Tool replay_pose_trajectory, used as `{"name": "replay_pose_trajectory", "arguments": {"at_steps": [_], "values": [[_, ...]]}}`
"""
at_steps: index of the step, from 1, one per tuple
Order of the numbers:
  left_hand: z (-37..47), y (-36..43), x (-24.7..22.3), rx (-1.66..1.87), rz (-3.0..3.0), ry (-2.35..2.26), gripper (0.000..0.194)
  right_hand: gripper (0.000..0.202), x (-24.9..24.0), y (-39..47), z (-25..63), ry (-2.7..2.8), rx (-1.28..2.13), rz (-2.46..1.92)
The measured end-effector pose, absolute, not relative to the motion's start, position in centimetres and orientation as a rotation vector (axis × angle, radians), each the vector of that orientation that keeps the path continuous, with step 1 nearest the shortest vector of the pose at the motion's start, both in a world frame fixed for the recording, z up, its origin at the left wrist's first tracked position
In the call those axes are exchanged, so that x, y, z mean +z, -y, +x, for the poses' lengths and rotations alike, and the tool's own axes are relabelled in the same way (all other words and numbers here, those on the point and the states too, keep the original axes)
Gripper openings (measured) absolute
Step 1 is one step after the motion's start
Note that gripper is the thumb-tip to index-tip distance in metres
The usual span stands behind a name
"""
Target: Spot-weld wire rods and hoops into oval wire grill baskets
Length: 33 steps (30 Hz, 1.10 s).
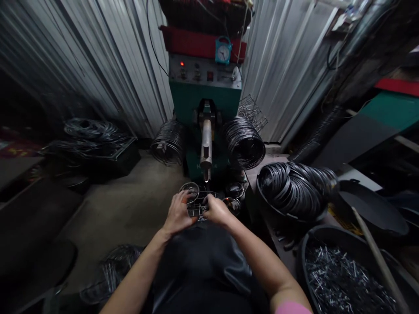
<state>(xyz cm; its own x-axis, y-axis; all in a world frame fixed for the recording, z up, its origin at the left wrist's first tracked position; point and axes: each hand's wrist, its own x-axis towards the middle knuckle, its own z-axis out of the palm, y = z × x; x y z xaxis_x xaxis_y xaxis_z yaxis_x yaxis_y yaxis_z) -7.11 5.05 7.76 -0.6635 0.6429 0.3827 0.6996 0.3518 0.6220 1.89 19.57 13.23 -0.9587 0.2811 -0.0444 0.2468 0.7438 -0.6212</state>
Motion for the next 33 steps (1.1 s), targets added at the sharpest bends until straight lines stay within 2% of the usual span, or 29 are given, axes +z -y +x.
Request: {"name": "replay_pose_trajectory", "arguments": {"at_steps": [4, 13, 15, 24, 33], "values": [[-7.1, -5.8, 9.5, -1.096, -1.276, 2.565, 0.064, 0.027, 11.7, -19.4, 2.0, 2.765, 0.860, -0.526], [-8.5, -7.2, 9.6, -1.192, -1.219, 2.606, 0.061, 0.029, 11.0, -22.3, 2.2, 2.819, 1.015, 0.094], [-8.9, -7.5, 9.4, -1.192, -1.221, 2.621, 0.062, 0.033, 10.9, -22.7, 2.0, 2.827, 0.994, 0.102], [-10.1, -8.2, 8.7, -1.230, -1.289, 2.599, 0.063, 0.028, 9.2, -23.3, 1.3, 2.737, 1.003, 0.141], [-12.0, -9.9, 11.0, -1.197, -1.254, 2.750, 0.054, 0.019, 10.7, -24.4, -0.9, 2.736, 0.903, 0.086]]}}
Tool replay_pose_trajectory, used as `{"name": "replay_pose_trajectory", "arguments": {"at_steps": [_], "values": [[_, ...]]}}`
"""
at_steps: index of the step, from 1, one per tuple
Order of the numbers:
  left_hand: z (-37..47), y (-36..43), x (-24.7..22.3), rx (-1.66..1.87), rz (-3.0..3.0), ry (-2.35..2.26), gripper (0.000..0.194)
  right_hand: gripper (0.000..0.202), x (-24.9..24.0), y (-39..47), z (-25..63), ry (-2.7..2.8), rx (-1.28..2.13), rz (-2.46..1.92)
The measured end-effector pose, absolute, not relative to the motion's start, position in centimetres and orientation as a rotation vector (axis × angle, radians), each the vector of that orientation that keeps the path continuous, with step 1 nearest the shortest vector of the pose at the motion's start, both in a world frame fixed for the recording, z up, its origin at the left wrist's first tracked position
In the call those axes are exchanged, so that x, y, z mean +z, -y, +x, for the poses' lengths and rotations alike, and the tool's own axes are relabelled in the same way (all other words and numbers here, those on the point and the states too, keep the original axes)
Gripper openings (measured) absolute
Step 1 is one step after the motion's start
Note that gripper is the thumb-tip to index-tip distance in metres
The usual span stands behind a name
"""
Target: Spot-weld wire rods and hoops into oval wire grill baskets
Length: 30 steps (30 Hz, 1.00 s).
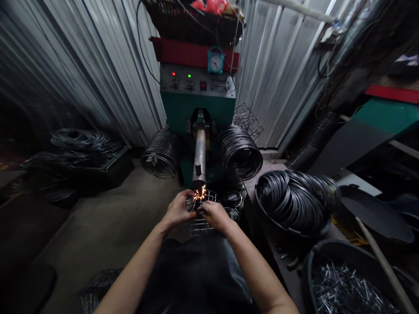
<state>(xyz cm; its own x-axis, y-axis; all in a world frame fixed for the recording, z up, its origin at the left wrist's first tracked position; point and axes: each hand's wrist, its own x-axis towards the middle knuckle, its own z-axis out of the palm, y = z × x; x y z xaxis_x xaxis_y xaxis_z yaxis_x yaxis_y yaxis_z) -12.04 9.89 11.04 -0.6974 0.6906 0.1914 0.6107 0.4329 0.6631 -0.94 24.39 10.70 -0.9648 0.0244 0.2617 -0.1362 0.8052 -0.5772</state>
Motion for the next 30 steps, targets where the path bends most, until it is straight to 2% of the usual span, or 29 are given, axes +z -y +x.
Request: {"name": "replay_pose_trajectory", "arguments": {"at_steps": [9, 12, 14, 16, 19, 21, 24, 27, 30], "values": [[-12.8, -11.0, 11.2, 1.074, 1.097, -2.665, 0.054, 0.023, 10.0, -24.2, -2.0, 2.744, 0.802, -0.138], [-13.5, -11.6, 11.4, 1.072, 1.051, -2.658, 0.052, 0.020, 10.7, -24.2, -2.5, 2.597, 0.890, -0.253], [-13.8, -11.8, 11.3, 1.083, 1.058, -2.654, 0.052, 0.025, 10.5, -24.3, -1.7, 2.414, 1.023, -0.369], [-14.1, -11.9, 11.2, 1.084, 1.057, -2.667, 0.053, 0.030, 9.0, -24.5, 0.1, 2.225, 1.220, -0.568], [-14.5, -12.0, 11.3, 1.085, 1.020, -2.679, 0.054, 0.026, 4.8, -24.4, 4.1, 1.996, 1.493, -0.874], [-14.9, -12.3, 11.4, 1.084, 0.996, -2.674, 0.055, 0.028, 1.4, -23.9, 7.1, 1.917, 1.549, -0.946], [-15.3, -12.7, 11.8, 1.048, 0.959, -2.680, 0.056, 0.035, -2.4, -23.0, 10.5, 1.850, 1.456, -0.918], [-15.5, -13.1, 12.2, 1.014, 0.932, -2.686, 0.056, 0.053, -3.3, -23.0, 11.7, 1.689, 1.527, -0.972], [-16.1, -12.6, 11.7, 1.070, 0.984, -2.637, 0.059, 0.064, -2.4, -24.3, 11.5, 1.319, 1.806, -1.068]]}}
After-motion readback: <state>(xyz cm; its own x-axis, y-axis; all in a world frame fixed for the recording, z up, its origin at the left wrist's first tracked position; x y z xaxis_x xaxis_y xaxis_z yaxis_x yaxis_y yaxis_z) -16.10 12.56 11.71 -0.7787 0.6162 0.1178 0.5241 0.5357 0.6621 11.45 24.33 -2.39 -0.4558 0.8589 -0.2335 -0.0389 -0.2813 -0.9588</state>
